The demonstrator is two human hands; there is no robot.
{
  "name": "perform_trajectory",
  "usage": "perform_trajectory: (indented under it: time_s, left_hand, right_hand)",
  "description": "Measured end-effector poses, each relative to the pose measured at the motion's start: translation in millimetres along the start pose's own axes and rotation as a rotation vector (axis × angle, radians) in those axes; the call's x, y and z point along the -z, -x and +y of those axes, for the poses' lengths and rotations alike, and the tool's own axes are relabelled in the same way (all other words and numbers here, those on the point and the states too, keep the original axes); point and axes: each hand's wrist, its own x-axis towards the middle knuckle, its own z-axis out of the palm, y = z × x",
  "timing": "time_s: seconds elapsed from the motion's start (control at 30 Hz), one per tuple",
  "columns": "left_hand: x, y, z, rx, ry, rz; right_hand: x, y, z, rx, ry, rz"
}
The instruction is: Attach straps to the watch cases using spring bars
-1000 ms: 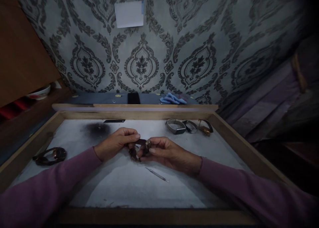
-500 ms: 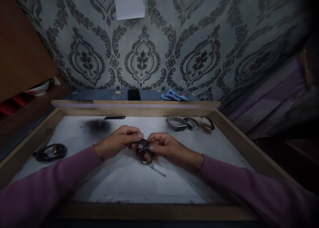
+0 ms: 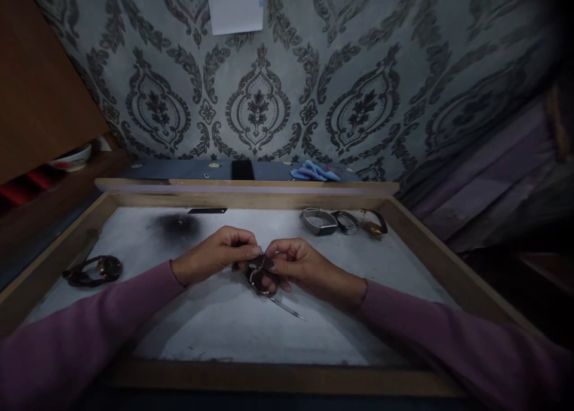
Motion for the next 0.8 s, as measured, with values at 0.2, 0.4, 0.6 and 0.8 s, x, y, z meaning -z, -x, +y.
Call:
perform_trajectory:
  time_s: [0.2, 0.4, 0.6, 0.8]
  left_hand:
    - [-6.2, 4, 3, -0.043, -0.069, 0.036]
    - [-8.1, 4, 2, -0.073, -0.054, 0.032]
    - [-1.9, 1, -1, -0.034, 0.011, 0.018]
    - [-1.7, 2, 0, -0.031, 0.032, -0.002]
  right_hand:
    - [-3, -2, -6, -0.003, 0.026, 0.087]
    - [-2, -1, -6, -0.008, 0.088, 0.084]
    - [-3, 1, -7, 0.012, 0.081, 0.09]
    - [-9, 6, -13, 0.087, 0.081, 0.133]
